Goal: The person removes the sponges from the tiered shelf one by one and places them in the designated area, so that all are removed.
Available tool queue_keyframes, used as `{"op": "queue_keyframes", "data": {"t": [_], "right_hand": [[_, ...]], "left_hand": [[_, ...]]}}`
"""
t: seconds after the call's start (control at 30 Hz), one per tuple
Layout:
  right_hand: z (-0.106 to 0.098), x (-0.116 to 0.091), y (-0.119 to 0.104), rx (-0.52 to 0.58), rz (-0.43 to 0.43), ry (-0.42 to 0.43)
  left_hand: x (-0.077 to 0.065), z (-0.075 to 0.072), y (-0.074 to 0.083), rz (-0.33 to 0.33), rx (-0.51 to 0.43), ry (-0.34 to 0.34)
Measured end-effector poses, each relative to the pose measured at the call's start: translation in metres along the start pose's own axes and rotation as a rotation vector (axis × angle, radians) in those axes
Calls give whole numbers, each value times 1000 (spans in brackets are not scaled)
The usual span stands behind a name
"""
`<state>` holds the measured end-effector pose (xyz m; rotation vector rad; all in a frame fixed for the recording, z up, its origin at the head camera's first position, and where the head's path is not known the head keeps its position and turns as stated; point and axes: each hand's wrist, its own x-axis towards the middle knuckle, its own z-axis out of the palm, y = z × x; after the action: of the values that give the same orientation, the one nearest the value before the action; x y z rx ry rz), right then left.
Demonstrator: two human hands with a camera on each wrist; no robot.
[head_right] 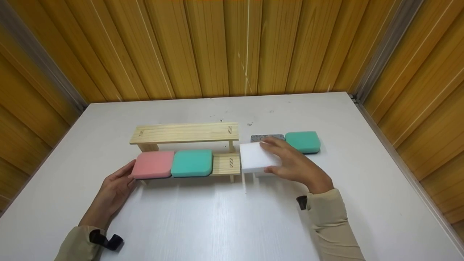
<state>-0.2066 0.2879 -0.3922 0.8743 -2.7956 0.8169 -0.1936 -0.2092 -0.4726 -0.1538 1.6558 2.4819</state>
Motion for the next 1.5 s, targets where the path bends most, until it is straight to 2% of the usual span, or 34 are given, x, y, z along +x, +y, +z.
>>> {"op": "queue_keyframes", "data": {"t": [0.23,0.47,0.73,1.03,1.33,1.5], "right_hand": [[-6,-8,8,-8,-42,51],[-16,-17,15,1,36,35],[-22,-27,27,5,34,55],[-32,-40,39,24,104,38],[-39,-52,52,20,135,42],[-41,-56,58,-3,155,43]], "left_hand": [[0,0,0,6,-7,4],[1,0,-1,-2,-5,14],[0,-1,0,5,12,7],[-2,0,1,8,-10,-6],[-1,-1,0,25,-6,-8],[-1,-1,0,9,-10,-3]]}}
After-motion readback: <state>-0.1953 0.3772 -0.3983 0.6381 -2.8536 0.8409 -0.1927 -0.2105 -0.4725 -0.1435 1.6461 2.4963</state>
